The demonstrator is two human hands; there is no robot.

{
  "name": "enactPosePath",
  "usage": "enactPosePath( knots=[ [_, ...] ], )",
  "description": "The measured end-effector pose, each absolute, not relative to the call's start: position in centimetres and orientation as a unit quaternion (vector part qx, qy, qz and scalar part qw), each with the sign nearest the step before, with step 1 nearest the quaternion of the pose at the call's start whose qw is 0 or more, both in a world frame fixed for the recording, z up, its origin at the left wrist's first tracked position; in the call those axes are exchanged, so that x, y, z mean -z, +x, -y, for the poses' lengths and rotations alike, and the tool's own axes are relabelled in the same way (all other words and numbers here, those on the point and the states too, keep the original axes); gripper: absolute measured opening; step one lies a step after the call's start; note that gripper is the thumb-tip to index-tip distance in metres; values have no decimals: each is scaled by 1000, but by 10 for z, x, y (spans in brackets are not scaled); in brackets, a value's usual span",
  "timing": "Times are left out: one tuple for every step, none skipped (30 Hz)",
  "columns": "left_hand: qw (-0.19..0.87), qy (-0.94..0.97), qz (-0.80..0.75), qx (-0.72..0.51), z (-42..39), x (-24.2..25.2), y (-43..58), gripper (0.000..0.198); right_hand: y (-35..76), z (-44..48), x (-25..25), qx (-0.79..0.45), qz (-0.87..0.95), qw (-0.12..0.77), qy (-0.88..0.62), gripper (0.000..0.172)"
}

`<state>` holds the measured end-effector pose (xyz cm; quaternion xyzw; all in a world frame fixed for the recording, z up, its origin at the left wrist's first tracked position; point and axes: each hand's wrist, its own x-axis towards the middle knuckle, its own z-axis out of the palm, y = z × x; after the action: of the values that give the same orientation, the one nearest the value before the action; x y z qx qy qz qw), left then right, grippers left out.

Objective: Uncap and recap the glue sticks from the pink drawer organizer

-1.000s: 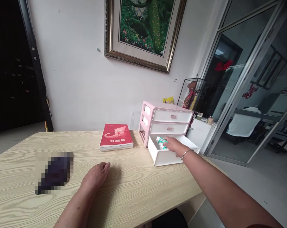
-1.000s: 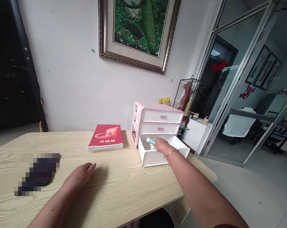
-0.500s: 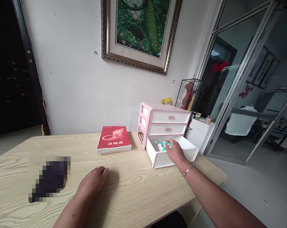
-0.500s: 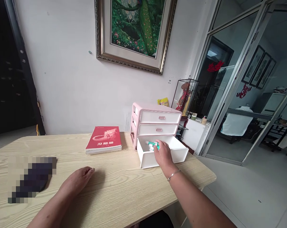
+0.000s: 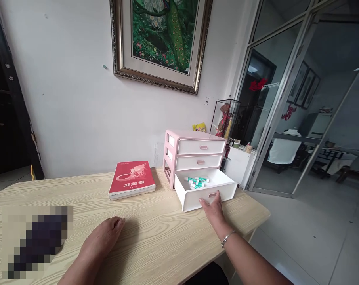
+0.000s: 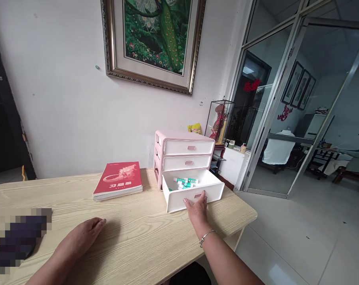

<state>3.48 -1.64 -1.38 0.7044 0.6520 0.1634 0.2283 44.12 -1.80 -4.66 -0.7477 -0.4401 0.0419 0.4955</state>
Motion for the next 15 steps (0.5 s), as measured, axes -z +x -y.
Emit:
enactPosePath(
  knots=[
    [231,705,-650,-162,15,15,34,42,443,12,49,-43,445,498,-743,106],
    [232,706,-648,-162,14,17,34,43,445,7,51,-44,449,500,-739,108],
    [234,708,-646,-163,13,18,33,44,447,3,52,-45,451,502,-737,109],
    [237,709,-644,-163,12,19,33,45,448,-2,52,-46,452,504,-735,111],
    [238,710,-643,-164,11,20,33,45,449,-6,52,-49,451,507,-733,113],
    [239,709,-642,-165,11,20,33,45,449,-10,51,-53,451,511,-730,115],
    [239,709,-642,-166,11,21,33,45,450,-14,49,-58,450,515,-727,117],
    [238,708,-644,-165,11,20,33,45,450,-18,48,-66,449,520,-724,119],
    [237,707,-645,-164,12,20,34,45,451,-22,46,-73,446,525,-721,120],
    [237,707,-646,-162,12,20,34,45,451,-26,45,-80,443,529,-720,121],
    [237,708,-645,-160,11,21,34,46,451,-30,44,-86,441,531,-719,122],
    [239,708,-645,-159,11,21,34,46,452,-35,43,-90,438,532,-719,123],
    [240,709,-644,-158,10,22,33,46,452,-40,42,-91,437,533,-719,123],
    [241,710,-643,-159,10,24,33,45,452,-44,42,-90,438,533,-718,123],
    [241,710,-641,-162,9,25,33,44,451,-49,42,-89,440,533,-718,123]
  ],
)
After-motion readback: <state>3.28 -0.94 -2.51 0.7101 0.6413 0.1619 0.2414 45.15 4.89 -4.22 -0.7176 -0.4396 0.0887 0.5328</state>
